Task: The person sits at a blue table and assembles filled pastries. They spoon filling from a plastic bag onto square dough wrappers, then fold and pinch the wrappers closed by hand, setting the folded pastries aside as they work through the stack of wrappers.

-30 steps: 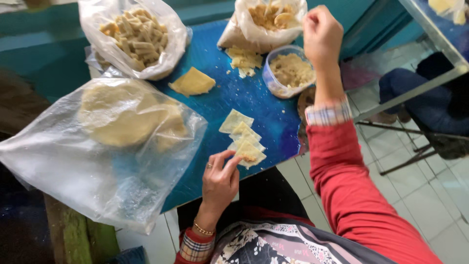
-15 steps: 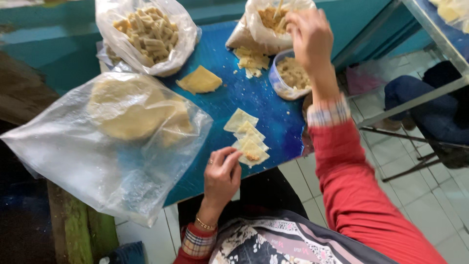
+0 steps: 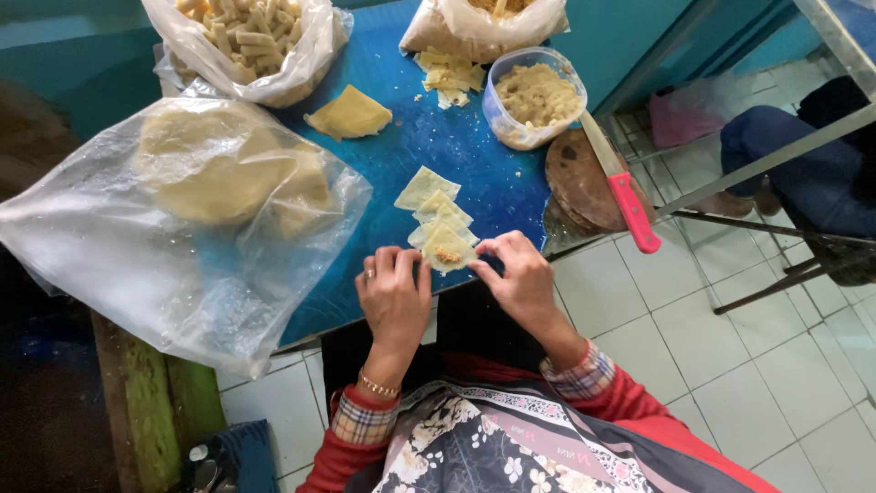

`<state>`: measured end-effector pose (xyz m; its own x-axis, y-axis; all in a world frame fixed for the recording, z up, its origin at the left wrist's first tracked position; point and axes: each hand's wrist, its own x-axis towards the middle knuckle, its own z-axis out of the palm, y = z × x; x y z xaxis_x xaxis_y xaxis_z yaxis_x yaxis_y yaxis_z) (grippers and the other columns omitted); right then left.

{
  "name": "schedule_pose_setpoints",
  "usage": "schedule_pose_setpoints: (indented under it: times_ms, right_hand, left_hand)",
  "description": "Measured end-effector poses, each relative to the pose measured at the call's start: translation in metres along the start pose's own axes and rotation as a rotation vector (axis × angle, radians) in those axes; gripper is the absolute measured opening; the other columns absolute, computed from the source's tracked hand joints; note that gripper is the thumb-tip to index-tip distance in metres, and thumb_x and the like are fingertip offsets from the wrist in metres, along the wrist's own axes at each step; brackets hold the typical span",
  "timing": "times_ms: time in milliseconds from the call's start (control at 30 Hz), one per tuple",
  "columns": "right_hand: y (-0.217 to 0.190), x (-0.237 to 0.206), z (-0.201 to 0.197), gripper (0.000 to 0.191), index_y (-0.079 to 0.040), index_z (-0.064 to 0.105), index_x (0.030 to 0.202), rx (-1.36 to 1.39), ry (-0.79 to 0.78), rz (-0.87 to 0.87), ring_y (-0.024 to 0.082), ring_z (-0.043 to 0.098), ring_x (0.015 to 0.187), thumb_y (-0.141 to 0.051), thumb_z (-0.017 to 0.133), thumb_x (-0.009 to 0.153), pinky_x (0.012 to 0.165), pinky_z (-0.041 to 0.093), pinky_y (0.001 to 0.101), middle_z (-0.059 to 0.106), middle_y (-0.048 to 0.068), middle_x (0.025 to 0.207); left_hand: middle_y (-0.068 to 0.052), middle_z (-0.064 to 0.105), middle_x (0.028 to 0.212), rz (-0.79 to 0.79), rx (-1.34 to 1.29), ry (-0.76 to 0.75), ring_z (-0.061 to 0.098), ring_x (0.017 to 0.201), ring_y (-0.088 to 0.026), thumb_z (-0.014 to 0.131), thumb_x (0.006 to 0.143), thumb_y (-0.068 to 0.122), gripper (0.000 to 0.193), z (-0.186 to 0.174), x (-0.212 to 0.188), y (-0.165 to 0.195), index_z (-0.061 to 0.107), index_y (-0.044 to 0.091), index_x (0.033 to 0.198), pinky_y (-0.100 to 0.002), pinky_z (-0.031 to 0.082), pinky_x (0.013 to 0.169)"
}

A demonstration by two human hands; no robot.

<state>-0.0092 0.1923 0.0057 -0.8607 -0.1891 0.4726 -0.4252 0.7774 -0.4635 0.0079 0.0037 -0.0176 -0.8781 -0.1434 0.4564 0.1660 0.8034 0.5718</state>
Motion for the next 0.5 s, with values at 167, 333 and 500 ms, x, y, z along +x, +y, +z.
schedule_pose_setpoints:
  times_ms: [167, 333, 500]
  right_hand:
    - [-0.002, 0.009, 0.008, 0.012, -0.011, 0.071, 0.09, 0.086, -0.13, 0.173, 0.021, 0.066, 0.066, -0.019, 0.079, 0.086, 0.06, 0.053, 0.0339, 0.067, 0.004, 0.09]
    - [-0.005, 0.011, 0.01, 0.018, -0.009, 0.068, 0.099, 0.315, -0.119, 0.147, 0.017, 0.07, 0.07, -0.016, 0.079, 0.086, 0.06, 0.054, 0.0303, 0.071, 0.003, 0.094]
    - [-0.008, 0.002, 0.012, 0.027, -0.006, 0.069, 0.112, 0.222, -0.046, -0.005, 0.02, 0.071, 0.084, -0.014, 0.079, 0.088, 0.074, 0.053, 0.0344, 0.073, 0.002, 0.099]
  left_hand:
    - [-0.003, 0.065, 0.097, -0.01, -0.042, -0.017, 0.062, 0.097, -0.027, 0.077, 0.082, 0.018, 0.012, 0.004, 0.008, -0.001, 0.068, 0.014, 0.088, -0.044, 0.046, 0.079]
    - [-0.002, 0.07, 0.093, 0.059, -0.15, -0.02, 0.066, 0.092, -0.025, 0.077, 0.085, 0.016, 0.014, 0.002, 0.008, -0.001, 0.067, 0.013, 0.095, -0.043, 0.046, 0.082]
    - [-0.005, 0.072, 0.101, 0.199, -0.256, -0.046, 0.067, 0.094, -0.026, 0.074, 0.087, 0.008, 0.023, 0.0, 0.006, -0.003, 0.067, 0.008, 0.108, -0.039, 0.048, 0.082]
